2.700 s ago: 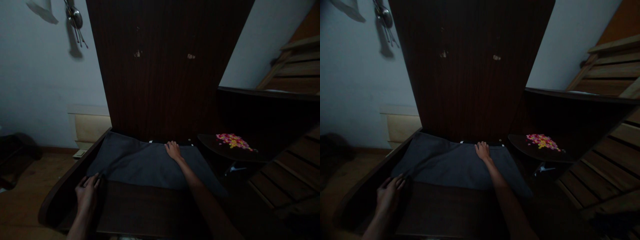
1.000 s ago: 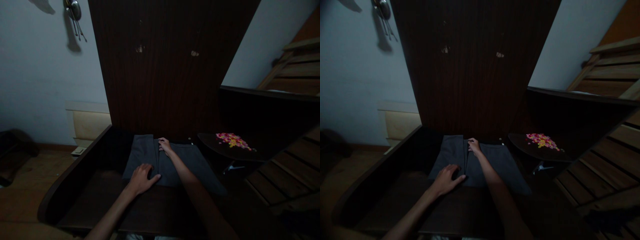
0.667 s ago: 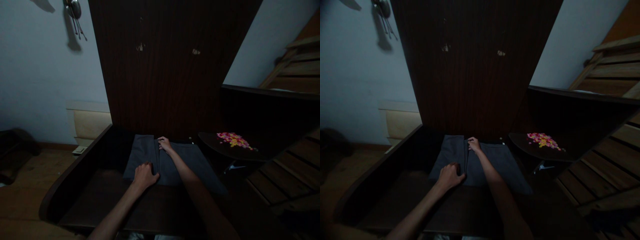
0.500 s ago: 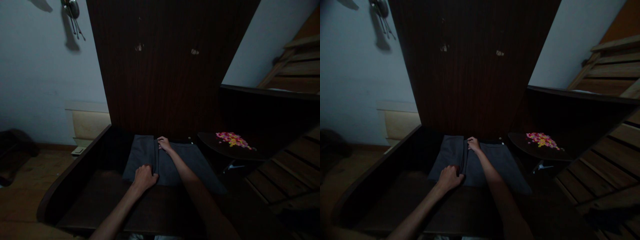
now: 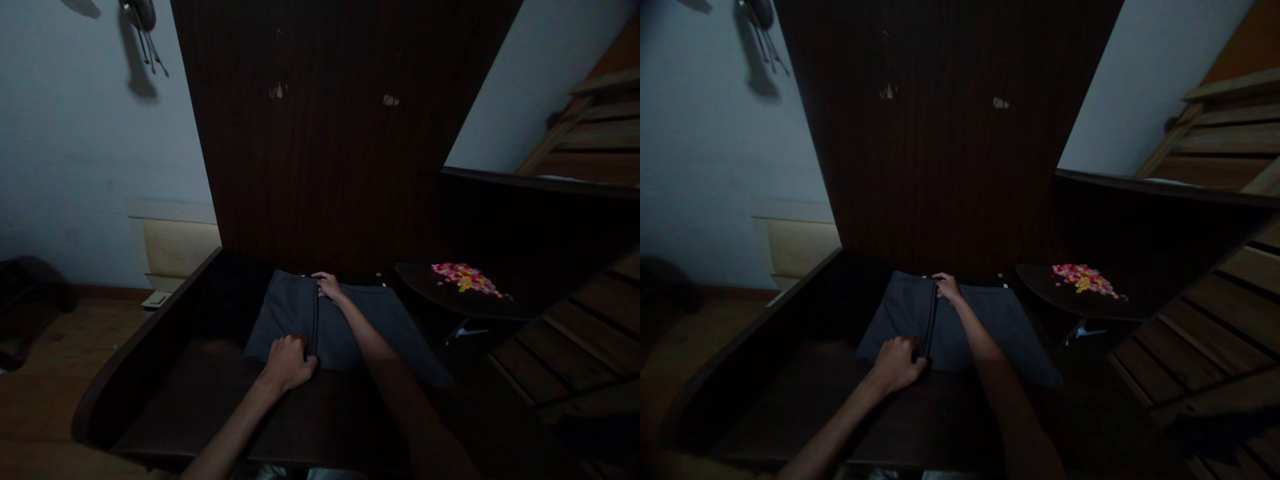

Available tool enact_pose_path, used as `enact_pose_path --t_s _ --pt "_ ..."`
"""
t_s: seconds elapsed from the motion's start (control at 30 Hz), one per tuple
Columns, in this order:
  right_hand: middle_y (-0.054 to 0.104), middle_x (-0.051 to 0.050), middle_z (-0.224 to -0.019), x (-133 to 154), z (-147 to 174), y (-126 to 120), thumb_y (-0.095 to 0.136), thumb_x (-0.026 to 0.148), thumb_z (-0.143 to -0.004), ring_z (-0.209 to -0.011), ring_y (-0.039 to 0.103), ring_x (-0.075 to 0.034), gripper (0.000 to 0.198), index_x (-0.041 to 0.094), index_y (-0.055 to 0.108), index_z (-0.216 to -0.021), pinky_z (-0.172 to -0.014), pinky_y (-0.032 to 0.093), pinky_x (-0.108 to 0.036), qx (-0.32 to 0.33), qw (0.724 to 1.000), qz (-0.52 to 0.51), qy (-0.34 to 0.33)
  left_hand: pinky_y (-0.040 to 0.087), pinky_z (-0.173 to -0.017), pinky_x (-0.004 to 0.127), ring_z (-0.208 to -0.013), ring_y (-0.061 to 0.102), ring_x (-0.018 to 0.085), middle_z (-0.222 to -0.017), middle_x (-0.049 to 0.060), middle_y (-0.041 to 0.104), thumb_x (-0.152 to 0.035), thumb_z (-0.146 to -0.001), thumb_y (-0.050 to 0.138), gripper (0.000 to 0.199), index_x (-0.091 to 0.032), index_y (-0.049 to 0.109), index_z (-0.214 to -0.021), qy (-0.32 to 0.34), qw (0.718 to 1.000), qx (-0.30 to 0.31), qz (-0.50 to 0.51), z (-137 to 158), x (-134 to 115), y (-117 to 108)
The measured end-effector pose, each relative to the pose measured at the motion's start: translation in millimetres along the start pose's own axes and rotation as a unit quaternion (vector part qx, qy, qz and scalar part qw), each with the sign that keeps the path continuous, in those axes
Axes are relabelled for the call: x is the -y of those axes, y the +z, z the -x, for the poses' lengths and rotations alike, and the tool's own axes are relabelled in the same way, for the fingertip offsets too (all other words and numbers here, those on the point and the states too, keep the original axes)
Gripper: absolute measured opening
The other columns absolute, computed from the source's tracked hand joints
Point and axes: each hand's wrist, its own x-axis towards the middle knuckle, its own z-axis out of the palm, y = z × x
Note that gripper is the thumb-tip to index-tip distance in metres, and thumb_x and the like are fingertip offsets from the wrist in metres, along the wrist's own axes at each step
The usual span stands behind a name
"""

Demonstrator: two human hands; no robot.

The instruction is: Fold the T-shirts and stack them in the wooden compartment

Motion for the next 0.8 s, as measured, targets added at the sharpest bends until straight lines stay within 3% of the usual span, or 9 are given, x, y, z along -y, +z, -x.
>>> enact_pose_path --t_s 0.13,0.2,0.27,0.37,0.53,0.8 --pt "0.057 0.003 -0.061 10 4 1 0.045 0.014 -0.082 -0.043 0.049 -0.005 0.025 0.018 0.069 -0.087 -0.039 0.045 -0.015 0.023 0.999 0.023 0.022 0.047 -0.077 0.036 -0.090 0.069 0.027 -0.092 0.015 0.073 -0.040 -0.086 0.044 0.034 -0.016 0.067 -0.095 -0.061 0.998 -0.016 -0.008 -3 -5 1" --pt "0.060 0.003 -0.065 14 5 2 0.052 0.017 -0.081 -0.046 0.051 -0.006 0.018 0.018 0.069 -0.084 -0.040 0.045 -0.015 0.029 0.997 0.067 0.011 0.048 -0.076 0.036 -0.091 0.069 0.028 -0.093 0.015 0.073 -0.037 -0.083 0.048 0.033 -0.016 0.064 -0.103 -0.069 0.997 -0.010 -0.012 -4 -7 1" --pt "0.060 0.004 -0.062 15 5 3 0.063 0.015 -0.075 -0.046 0.051 -0.006 0.009 0.017 0.068 -0.082 -0.039 0.043 -0.014 0.027 0.991 0.133 0.003 0.048 -0.076 0.037 -0.092 0.068 0.029 -0.094 0.015 0.072 -0.032 -0.079 0.051 0.032 -0.016 0.062 -0.105 -0.069 0.997 -0.001 -0.020 -3 -9 -1" --pt "0.056 0.007 -0.052 17 4 5 0.070 0.010 -0.068 -0.041 0.049 -0.006 0.012 0.016 0.064 -0.076 -0.038 0.039 -0.014 0.018 0.983 0.184 0.005 0.049 -0.075 0.038 -0.092 0.068 0.031 -0.095 0.015 0.072 -0.029 -0.077 0.052 0.032 -0.015 0.061 -0.104 -0.063 0.997 -0.004 -0.034 -2 -11 -3" --pt "0.055 0.006 -0.050 19 -1 3 0.066 0.013 -0.071 -0.039 0.051 -0.007 0.013 0.017 0.057 -0.064 -0.041 0.043 -0.016 0.000 0.983 0.183 0.018 0.048 -0.077 0.039 -0.093 0.068 0.031 -0.095 0.017 0.071 -0.029 -0.081 0.049 0.028 -0.013 0.065 -0.098 -0.043 0.998 -0.019 -0.048 2 -17 -1" --pt "0.055 0.006 -0.049 11 -1 -3 0.064 0.013 -0.068 -0.042 0.053 -0.007 0.010 0.017 0.056 -0.064 -0.044 0.041 -0.015 -0.046 0.982 0.186 0.004 0.048 -0.076 0.038 -0.093 0.068 0.030 -0.096 0.017 0.071 -0.024 -0.083 0.049 0.026 -0.013 0.063 -0.101 -0.021 0.999 -0.015 -0.040 3 -24 6"
